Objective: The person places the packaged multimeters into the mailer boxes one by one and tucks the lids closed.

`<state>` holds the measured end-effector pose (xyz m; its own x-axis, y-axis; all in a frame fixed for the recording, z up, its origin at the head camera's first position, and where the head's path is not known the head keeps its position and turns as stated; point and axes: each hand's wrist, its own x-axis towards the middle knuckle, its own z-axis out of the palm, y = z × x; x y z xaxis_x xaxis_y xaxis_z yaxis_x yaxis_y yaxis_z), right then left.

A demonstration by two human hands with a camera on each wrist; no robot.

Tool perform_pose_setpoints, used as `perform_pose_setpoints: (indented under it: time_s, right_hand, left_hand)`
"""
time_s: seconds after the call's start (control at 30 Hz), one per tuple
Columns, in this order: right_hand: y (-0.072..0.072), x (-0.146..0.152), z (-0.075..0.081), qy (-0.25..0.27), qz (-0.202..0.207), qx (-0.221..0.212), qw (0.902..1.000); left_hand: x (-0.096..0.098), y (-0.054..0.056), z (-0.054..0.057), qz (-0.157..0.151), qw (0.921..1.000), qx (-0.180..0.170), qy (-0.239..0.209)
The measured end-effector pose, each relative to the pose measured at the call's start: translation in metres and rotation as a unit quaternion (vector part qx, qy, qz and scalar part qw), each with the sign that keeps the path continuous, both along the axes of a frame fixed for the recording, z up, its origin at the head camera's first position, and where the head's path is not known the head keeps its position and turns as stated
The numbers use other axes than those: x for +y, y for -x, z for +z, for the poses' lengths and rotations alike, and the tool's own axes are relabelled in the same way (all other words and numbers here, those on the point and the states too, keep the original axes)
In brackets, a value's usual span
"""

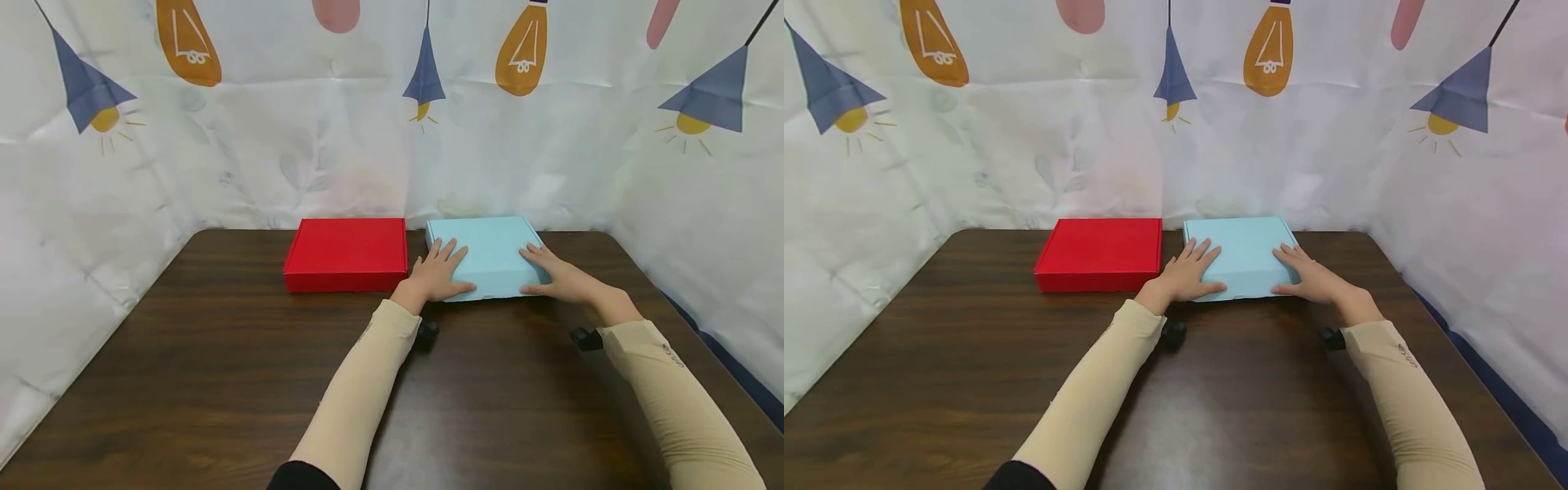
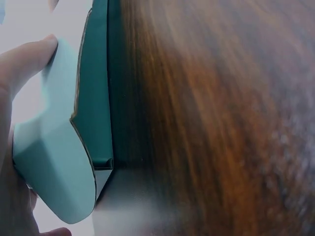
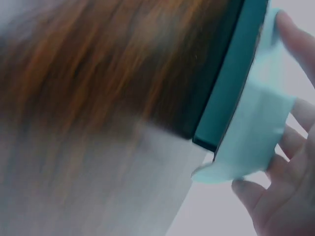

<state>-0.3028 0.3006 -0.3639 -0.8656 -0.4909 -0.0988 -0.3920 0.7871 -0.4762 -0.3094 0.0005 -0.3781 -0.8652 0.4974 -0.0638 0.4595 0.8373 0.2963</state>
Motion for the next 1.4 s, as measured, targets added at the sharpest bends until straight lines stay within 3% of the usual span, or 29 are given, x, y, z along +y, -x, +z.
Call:
perform_pose_setpoints:
  time_s: [0.17,0.37,0.47,0.63,0.87,1.4]
  right_hand:
    - [-0.011,0.013,0.005,0.002,-0.015,-0.003,0.9999]
    - [-0.019,0.023,0.009,-0.013,-0.090,0.001,0.9959]
    - [-0.020,0.026,0.010,-0.018,-0.109,0.003,0.9939]
    - [-0.020,0.029,0.009,-0.009,-0.105,0.010,0.9944]
    - [-0.022,0.030,0.004,0.054,-0.094,-0.036,0.9935]
    - [-0.020,0.033,-0.002,0.076,-0.087,-0.040,0.9925]
  left_hand:
    - [0.001,-0.001,-0.002,0.006,1.0000,0.000,-0.002]
    - [0.003,0.001,-0.001,0.001,1.0000,0.002,-0.004]
    - [0.004,0.001,0.000,0.002,1.0000,-0.001,-0.003]
    - [0.004,0.001,0.002,0.000,1.0000,0.000,-0.003]
    - [0.002,0.002,0.000,-0.003,0.9999,-0.003,-0.010]
    - [-0.001,0.002,0.001,-0.010,0.9996,-0.015,-0.022]
